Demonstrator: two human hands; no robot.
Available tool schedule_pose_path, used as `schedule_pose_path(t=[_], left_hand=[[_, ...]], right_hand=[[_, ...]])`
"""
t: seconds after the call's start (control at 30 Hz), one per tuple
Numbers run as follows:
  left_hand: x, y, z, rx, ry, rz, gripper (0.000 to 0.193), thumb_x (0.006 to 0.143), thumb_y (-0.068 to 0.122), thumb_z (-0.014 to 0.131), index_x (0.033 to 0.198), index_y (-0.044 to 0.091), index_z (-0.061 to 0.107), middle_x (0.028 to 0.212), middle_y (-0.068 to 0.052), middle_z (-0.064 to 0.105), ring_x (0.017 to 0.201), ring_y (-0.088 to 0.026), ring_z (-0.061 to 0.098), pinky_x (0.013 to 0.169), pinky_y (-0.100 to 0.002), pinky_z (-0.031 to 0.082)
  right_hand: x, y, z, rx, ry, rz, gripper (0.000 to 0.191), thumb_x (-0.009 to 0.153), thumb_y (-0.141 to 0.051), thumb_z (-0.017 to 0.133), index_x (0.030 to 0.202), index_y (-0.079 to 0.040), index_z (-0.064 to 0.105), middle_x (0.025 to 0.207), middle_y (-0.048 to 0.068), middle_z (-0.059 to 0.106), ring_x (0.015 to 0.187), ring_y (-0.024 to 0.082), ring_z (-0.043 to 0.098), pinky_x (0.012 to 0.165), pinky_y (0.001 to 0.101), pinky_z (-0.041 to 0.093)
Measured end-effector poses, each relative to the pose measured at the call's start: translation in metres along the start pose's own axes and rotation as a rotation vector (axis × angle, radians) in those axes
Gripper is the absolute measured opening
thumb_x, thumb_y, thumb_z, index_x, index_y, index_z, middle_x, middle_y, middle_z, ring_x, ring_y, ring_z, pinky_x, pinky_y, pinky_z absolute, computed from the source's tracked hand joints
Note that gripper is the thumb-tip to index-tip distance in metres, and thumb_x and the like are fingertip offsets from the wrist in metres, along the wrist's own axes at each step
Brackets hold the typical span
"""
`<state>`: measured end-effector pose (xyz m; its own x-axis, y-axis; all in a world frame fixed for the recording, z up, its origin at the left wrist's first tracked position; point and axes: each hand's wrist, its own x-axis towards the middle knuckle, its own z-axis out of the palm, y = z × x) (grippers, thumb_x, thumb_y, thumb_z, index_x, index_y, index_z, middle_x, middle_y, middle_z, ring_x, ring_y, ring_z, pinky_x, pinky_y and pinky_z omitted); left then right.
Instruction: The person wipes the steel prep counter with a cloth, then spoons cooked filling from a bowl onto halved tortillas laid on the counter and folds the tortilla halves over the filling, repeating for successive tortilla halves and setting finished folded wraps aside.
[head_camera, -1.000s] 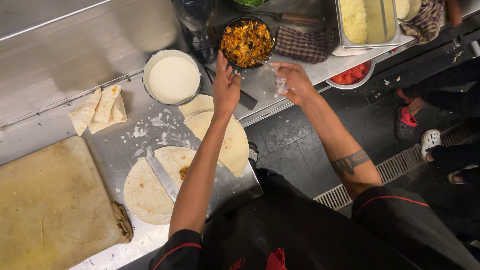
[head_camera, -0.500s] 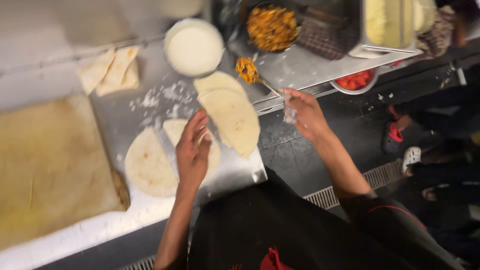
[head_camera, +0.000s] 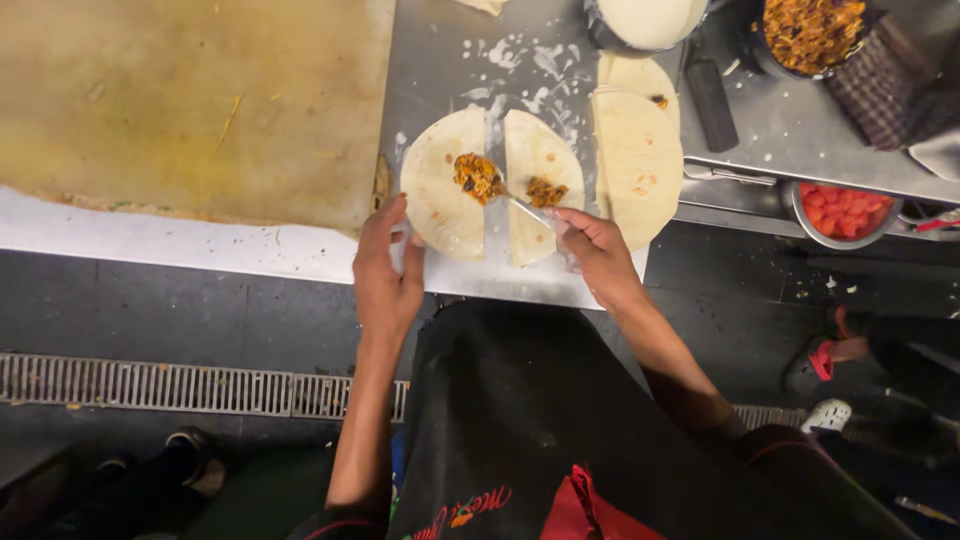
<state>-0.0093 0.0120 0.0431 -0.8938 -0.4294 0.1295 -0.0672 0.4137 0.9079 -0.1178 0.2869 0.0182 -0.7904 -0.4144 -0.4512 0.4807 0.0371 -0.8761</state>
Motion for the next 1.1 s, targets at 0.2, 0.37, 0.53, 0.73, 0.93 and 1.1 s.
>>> schedule_pose_path(t=[0.2,0.37,0.53,0.73,0.93,1.1], left_hand=[[0.010,-0.018,-0.004,0.233,-0.084,0.186,0.053,0.092,0.000,0.066,0.143,-0.004,0.052,0.138,-0.024,0.056,0.127,-0.044,0.051,0.109,-0.050,0.043],[0.025,-0.030,0.005,0.390,-0.085,0.274,0.057,0.086,0.002,0.071,0.140,-0.006,0.053,0.135,-0.022,0.056,0.123,-0.042,0.049,0.108,-0.050,0.042],[0.021,-0.033,0.012,0.405,-0.073,0.289,0.060,0.084,0.003,0.073,0.140,-0.007,0.053,0.138,-0.022,0.054,0.125,-0.042,0.048,0.109,-0.052,0.040],[0.014,-0.033,0.008,0.360,-0.057,0.286,0.059,0.085,0.003,0.072,0.141,-0.005,0.054,0.144,-0.022,0.046,0.128,-0.045,0.044,0.110,-0.054,0.039],[0.018,-0.032,0.010,0.445,-0.085,0.305,0.056,0.085,0.004,0.073,0.138,0.000,0.057,0.143,-0.019,0.047,0.126,-0.045,0.044,0.107,-0.056,0.038],[0.013,-0.036,0.005,0.399,-0.098,0.310,0.061,0.085,0.004,0.072,0.142,-0.002,0.051,0.145,-0.022,0.046,0.130,-0.047,0.042,0.111,-0.056,0.037]], right_hand=[[-0.001,0.009,0.054,-0.541,0.085,-0.302,0.035,0.103,0.000,0.051,0.136,-0.002,0.065,0.077,0.001,0.054,0.067,0.010,0.047,0.061,0.0267,0.040],[-0.010,0.012,0.092,-0.998,0.235,-0.846,0.044,0.092,0.010,0.056,0.134,-0.003,0.063,0.105,0.019,0.067,0.090,0.033,0.065,0.074,0.0393,0.054],[-0.010,0.018,0.105,-1.248,0.348,-0.889,0.045,0.081,0.009,0.064,0.123,-0.004,0.069,0.081,0.009,0.062,0.072,0.029,0.061,0.065,0.0411,0.046],[-0.011,0.022,0.106,-1.274,0.337,-0.937,0.044,0.081,0.008,0.067,0.124,-0.002,0.070,0.075,0.007,0.056,0.070,0.025,0.058,0.064,0.0399,0.042],[-0.012,0.020,0.113,-1.129,0.312,-0.841,0.048,0.084,0.012,0.060,0.129,-0.003,0.066,0.089,0.015,0.066,0.079,0.034,0.063,0.071,0.0429,0.050],[-0.012,0.014,0.117,-0.881,0.220,-0.675,0.045,0.092,0.012,0.051,0.133,-0.001,0.061,0.112,0.026,0.069,0.100,0.042,0.070,0.086,0.0432,0.057]])
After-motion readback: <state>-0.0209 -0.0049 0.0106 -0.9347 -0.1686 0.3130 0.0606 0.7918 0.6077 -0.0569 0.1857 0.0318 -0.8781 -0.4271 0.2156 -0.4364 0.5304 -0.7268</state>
